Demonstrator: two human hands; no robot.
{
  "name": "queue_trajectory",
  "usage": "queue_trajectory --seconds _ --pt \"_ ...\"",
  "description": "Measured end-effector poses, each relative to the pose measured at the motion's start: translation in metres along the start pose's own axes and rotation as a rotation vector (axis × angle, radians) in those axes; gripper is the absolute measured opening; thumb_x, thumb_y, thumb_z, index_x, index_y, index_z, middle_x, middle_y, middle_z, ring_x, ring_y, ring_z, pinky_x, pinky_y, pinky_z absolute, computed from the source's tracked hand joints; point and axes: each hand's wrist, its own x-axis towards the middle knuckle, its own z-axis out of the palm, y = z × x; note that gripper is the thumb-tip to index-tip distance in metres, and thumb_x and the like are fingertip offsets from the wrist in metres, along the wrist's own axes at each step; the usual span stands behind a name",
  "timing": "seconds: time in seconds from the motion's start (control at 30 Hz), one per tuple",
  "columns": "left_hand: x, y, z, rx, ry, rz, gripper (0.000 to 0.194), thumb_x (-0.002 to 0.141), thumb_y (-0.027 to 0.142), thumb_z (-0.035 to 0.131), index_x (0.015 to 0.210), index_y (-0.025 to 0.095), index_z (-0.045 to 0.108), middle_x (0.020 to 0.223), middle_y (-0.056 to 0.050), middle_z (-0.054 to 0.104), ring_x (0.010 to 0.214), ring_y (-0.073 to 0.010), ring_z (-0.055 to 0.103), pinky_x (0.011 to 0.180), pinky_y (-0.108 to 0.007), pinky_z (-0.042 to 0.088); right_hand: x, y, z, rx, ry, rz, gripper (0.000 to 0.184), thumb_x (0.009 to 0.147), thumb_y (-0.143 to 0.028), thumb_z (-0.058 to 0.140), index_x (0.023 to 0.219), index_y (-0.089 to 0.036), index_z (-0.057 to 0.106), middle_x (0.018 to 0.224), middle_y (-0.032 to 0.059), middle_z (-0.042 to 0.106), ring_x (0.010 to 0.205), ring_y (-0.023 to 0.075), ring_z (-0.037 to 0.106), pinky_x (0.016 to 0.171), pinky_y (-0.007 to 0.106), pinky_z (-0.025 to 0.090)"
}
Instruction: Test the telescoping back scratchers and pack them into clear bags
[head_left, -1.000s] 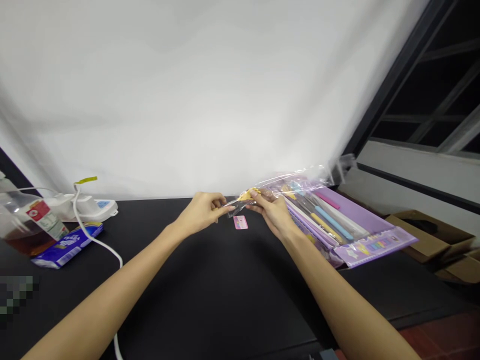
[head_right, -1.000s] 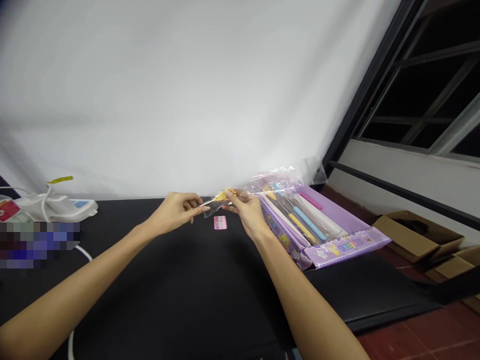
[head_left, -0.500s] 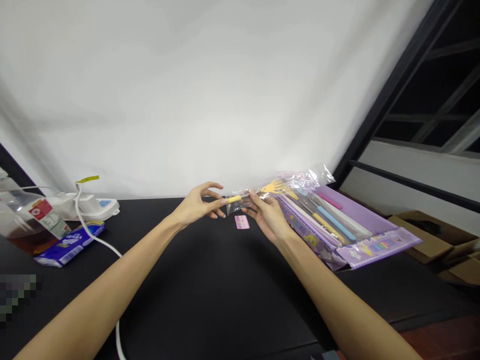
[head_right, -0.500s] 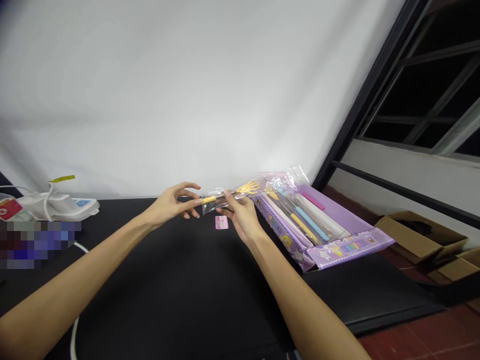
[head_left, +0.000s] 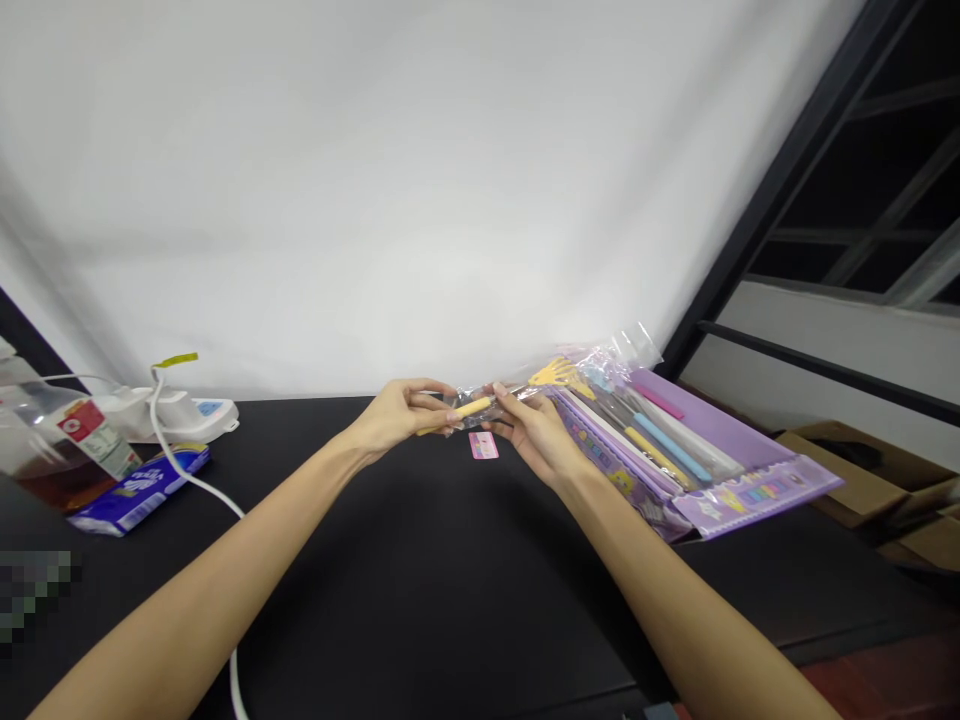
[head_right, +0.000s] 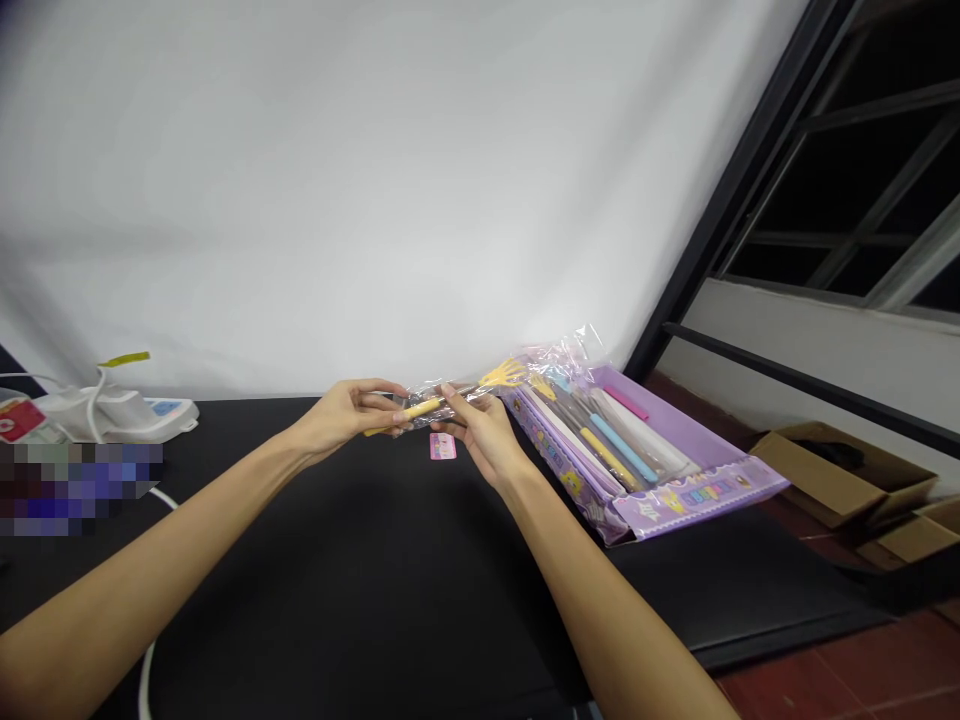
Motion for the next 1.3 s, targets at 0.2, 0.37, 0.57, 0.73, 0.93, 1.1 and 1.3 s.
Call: queue_trajectory --seconds 0.2,0.37,0.57,0.73,0.93,1.1,1.3 --pt "-0.001 0.001 0.003 0.046 -0.003 0.056 0.040 0.078 0.040 0.080 0.106 0.013 0.073 0.091 -0.009 0.078 0.082 -0.0177 0.072 0.084 -0.033 0.057 0.002 0.002 0.000 0.055 0.034 -0.045 0.023 0.073 -0.037 0.084 0.084 -0.018 0.075 0.088 0.0032 0.077 0.080 0.0148 0.072 0.076 0.026 0.057" --pt "-0.001 0.002 0.001 -0.132 -0.059 -0.028 0.048 0.067 0.031 0.089 0.108 0.011 0.073 0.102 -0.013 0.077 0.096 -0.0227 0.073 0.093 -0.036 0.058 0.002 -0.001 -0.002 0.051 0.027 -0.018 0.025 0.072 -0.038 0.084 0.086 -0.019 0.075 0.088 0.0033 0.077 0.080 0.0159 0.072 0.076 0.027 0.058" --pt "0.000 -0.001 0.001 -0.009 0.046 0.038 0.038 0.063 0.034 0.091 0.089 0.013 0.071 0.071 -0.004 0.074 0.065 -0.0140 0.068 0.067 -0.027 0.057 -0.002 0.000 0.004 0.045 -0.042 0.027 0.024 0.072 -0.037 0.085 0.083 -0.019 0.076 0.083 0.0027 0.076 0.077 0.0150 0.072 0.071 0.025 0.056" --pt "0.000 0.002 0.000 -0.046 -0.007 0.042 0.046 0.068 0.032 0.088 0.106 0.014 0.070 0.086 -0.007 0.078 0.079 -0.0174 0.072 0.077 -0.029 0.059 -0.001 -0.003 0.001 0.062 -0.021 0.027 0.023 0.070 -0.034 0.087 0.083 -0.018 0.077 0.080 0.0015 0.075 0.073 0.0131 0.071 0.069 0.023 0.055" --pt "-0.005 0.010 0.011 0.042 0.100 0.033 0.053 0.070 0.032 0.087 0.114 0.013 0.065 0.071 -0.005 0.076 0.068 -0.0189 0.072 0.076 -0.035 0.062 0.001 -0.001 -0.002 0.043 0.007 0.023 0.023 0.067 -0.032 0.088 0.081 -0.018 0.076 0.080 0.0010 0.075 0.077 0.0145 0.070 0.071 0.025 0.055" --pt "-0.007 0.011 0.004 -0.077 -0.055 0.049 0.052 0.086 0.027 0.072 0.133 0.016 0.055 0.092 -0.011 0.079 0.090 -0.0248 0.076 0.093 -0.044 0.058 0.002 -0.002 -0.006 0.029 0.048 0.008 0.025 0.066 -0.032 0.089 0.082 -0.017 0.075 0.079 0.0018 0.075 0.075 0.0139 0.070 0.074 0.026 0.053" --pt "-0.007 0.008 -0.009 -0.165 -0.360 0.124 0.067 0.089 0.023 0.066 0.149 0.018 0.037 0.116 -0.015 0.074 0.115 -0.0274 0.067 0.105 -0.047 0.049 0.003 -0.010 -0.010 0.135 0.027 0.018 0.017 0.071 -0.025 0.086 0.079 -0.018 0.072 0.078 -0.0009 0.071 0.076 0.0120 0.066 0.078 0.025 0.052"
